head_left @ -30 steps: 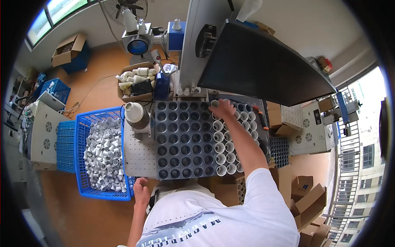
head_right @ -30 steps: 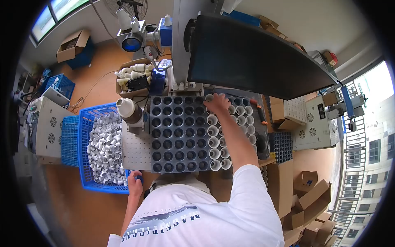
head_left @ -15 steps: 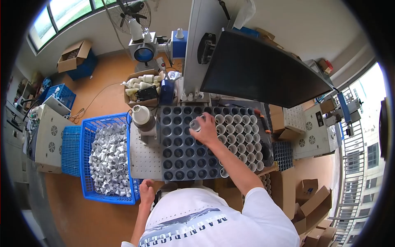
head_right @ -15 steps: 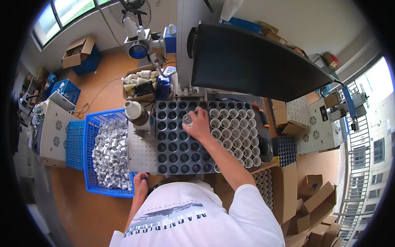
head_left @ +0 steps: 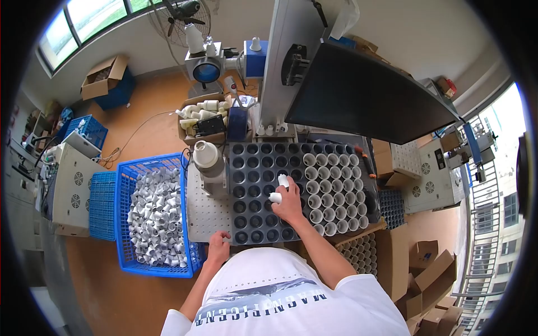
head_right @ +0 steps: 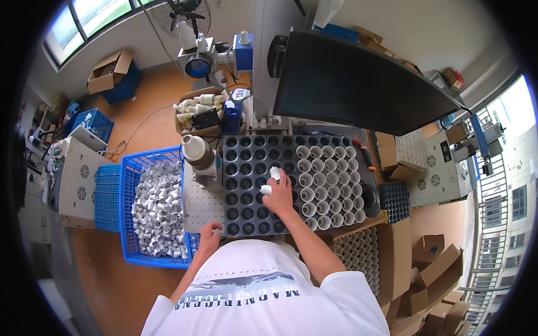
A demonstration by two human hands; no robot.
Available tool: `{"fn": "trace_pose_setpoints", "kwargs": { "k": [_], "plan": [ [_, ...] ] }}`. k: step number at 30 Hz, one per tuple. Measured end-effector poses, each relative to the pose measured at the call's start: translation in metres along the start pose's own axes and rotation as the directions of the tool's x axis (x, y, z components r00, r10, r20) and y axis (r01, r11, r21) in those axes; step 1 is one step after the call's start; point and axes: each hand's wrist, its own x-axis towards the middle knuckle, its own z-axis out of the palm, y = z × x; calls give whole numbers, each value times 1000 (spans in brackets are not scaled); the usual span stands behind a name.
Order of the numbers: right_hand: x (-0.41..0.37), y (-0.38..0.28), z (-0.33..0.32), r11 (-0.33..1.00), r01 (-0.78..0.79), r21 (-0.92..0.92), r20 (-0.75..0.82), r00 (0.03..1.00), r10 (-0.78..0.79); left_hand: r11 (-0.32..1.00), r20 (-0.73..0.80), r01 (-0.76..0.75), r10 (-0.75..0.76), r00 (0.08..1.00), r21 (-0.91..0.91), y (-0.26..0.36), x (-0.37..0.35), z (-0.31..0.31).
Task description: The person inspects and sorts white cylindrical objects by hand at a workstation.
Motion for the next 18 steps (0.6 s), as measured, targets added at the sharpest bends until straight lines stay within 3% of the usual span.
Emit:
{"fn": "trace_pose_setpoints", "kwargs": {
  "k": [3,9,16,18],
  "plan": [
    [-7,-4,8,998,-7,-58,2,1000,7,996,71,48,-42,997,-73,-4,5,-2],
    [-3,-7,6,1000,-11,-19,12,1000,11,992,25,48,-45,999,-114,-15,11,-8],
    [0,-6,-28,962,-137,236,129,986,109,990,-44,20,-27,999,-138,-32,13,-14],
    [-4,-5,-37,956,-150,252,64,988,138,960,-53,146,-163,985,-240,-14,20,-30]
  ]
}}
